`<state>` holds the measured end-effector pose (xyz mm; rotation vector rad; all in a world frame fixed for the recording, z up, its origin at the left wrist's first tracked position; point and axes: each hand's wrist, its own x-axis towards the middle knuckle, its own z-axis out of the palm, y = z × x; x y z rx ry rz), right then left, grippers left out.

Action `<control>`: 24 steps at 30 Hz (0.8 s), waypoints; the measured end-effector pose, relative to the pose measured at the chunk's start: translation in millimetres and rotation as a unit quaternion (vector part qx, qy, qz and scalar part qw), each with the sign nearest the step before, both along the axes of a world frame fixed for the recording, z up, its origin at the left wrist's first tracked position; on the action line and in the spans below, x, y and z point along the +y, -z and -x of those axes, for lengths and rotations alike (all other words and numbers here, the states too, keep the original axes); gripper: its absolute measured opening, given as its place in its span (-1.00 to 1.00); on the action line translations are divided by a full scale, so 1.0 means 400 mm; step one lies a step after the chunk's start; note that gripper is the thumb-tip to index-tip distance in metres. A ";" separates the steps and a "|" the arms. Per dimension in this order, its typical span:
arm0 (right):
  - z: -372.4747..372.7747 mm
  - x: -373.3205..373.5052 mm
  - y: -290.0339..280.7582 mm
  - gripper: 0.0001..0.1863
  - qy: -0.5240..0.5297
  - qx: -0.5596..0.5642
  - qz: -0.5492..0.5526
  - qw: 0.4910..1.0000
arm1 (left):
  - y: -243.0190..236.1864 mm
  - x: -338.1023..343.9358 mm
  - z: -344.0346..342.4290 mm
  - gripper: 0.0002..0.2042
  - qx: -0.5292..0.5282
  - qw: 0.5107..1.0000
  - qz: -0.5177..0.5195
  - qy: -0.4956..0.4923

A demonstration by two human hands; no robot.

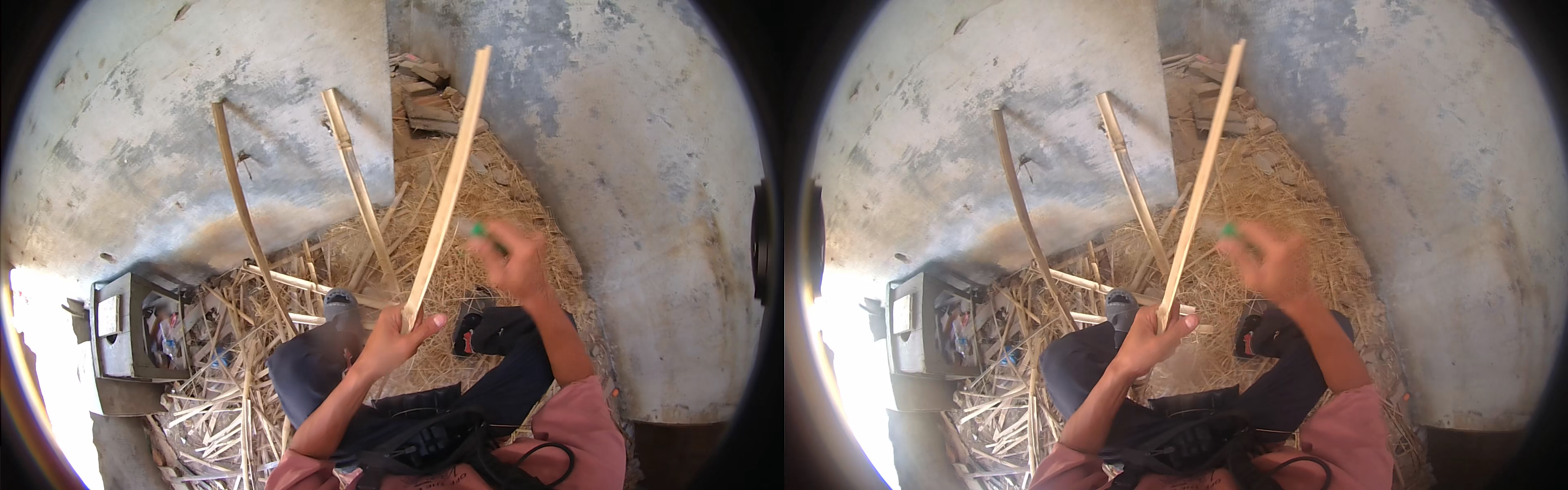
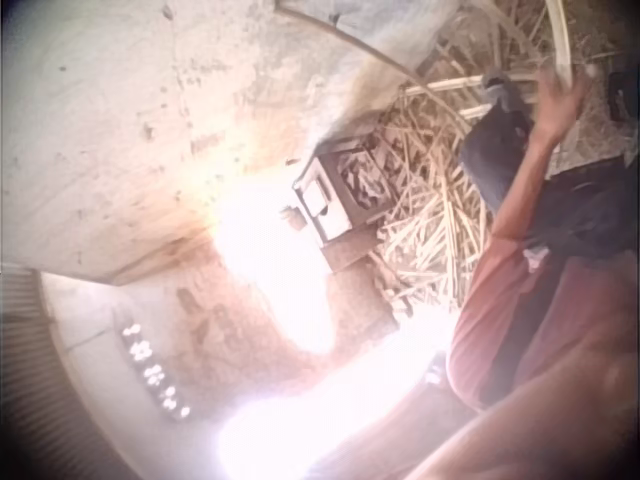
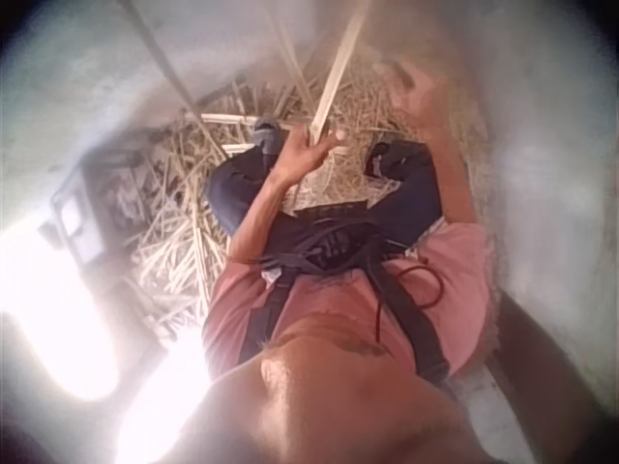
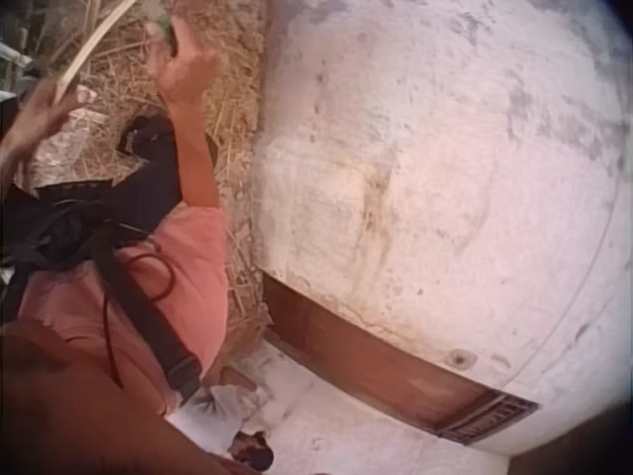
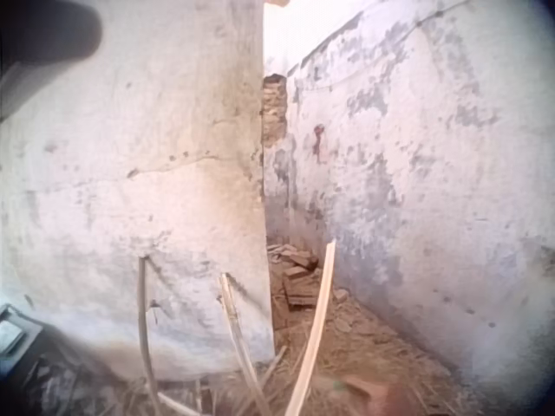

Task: The person uses a utility knife to shave layers and notches into a length of bamboo, turning the bamboo over several times and blowing away shavings.

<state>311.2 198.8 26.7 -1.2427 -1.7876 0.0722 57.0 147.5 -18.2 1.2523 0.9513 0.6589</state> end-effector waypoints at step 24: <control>0.060 -0.046 0.028 -0.69 -0.172 -0.128 0.034 0.976 | -0.020 0.018 -0.023 -0.65 0.054 0.956 -0.235 -0.167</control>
